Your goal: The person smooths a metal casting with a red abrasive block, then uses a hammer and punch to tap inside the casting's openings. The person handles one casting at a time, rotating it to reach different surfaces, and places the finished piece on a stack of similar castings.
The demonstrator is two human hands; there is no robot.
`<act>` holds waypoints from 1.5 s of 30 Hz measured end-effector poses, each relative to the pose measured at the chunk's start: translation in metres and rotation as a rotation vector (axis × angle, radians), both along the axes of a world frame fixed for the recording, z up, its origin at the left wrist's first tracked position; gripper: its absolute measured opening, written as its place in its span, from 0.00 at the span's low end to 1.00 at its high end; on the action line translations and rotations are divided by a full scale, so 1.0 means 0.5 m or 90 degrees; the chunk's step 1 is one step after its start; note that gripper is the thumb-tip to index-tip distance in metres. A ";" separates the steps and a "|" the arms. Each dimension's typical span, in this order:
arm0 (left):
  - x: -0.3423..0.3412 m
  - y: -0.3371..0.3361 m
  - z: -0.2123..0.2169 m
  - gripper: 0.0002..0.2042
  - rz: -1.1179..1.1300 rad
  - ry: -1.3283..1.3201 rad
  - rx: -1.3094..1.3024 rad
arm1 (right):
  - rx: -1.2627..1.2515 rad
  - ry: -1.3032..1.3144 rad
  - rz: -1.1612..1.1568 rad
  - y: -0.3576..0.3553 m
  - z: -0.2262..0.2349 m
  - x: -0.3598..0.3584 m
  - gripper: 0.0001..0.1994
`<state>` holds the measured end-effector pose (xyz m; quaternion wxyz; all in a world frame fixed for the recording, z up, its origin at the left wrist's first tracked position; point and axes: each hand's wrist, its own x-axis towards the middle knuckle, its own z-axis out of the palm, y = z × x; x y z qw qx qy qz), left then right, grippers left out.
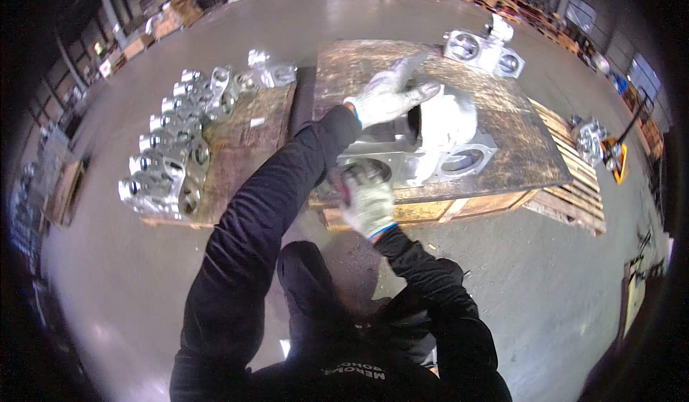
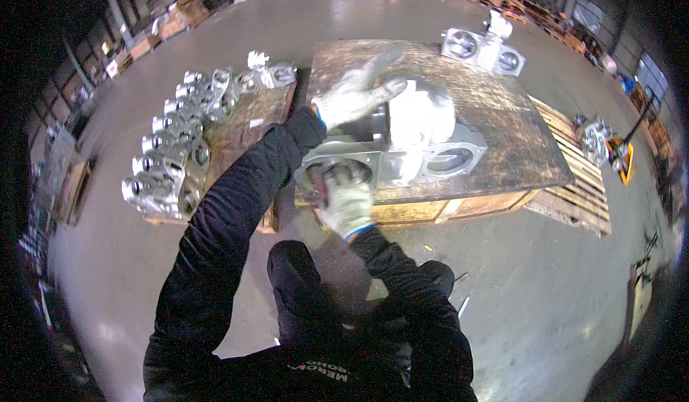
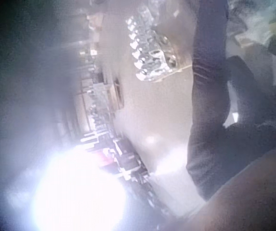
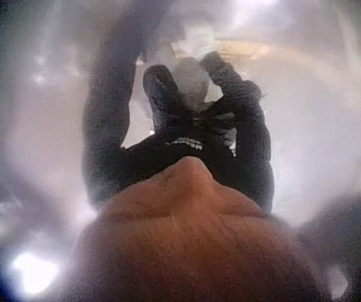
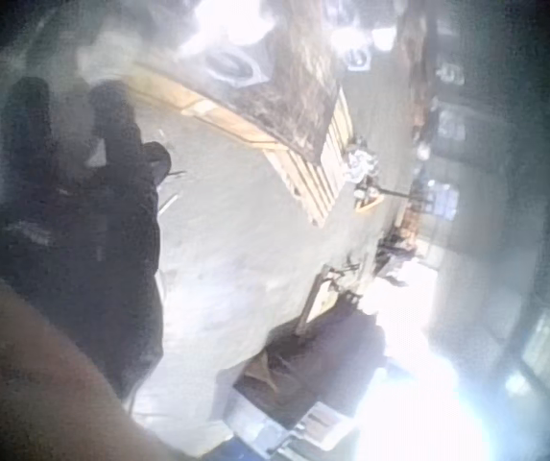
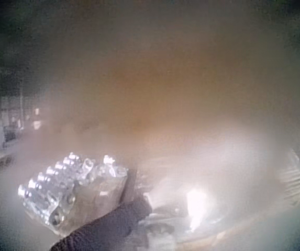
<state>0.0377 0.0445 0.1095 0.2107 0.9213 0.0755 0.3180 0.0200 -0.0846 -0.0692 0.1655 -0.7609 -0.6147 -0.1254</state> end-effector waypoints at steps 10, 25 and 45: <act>-0.235 0.098 -0.276 0.16 0.248 0.036 -0.108 | 0.058 0.049 0.009 -0.008 -0.075 0.040 0.14; -0.234 0.107 -0.347 0.22 0.254 -0.133 -0.230 | 0.191 1.286 0.144 0.045 -0.079 -0.022 0.16; -0.226 0.086 -0.314 0.19 0.209 -0.195 -0.258 | 0.262 0.858 0.150 0.065 -0.079 -0.032 0.18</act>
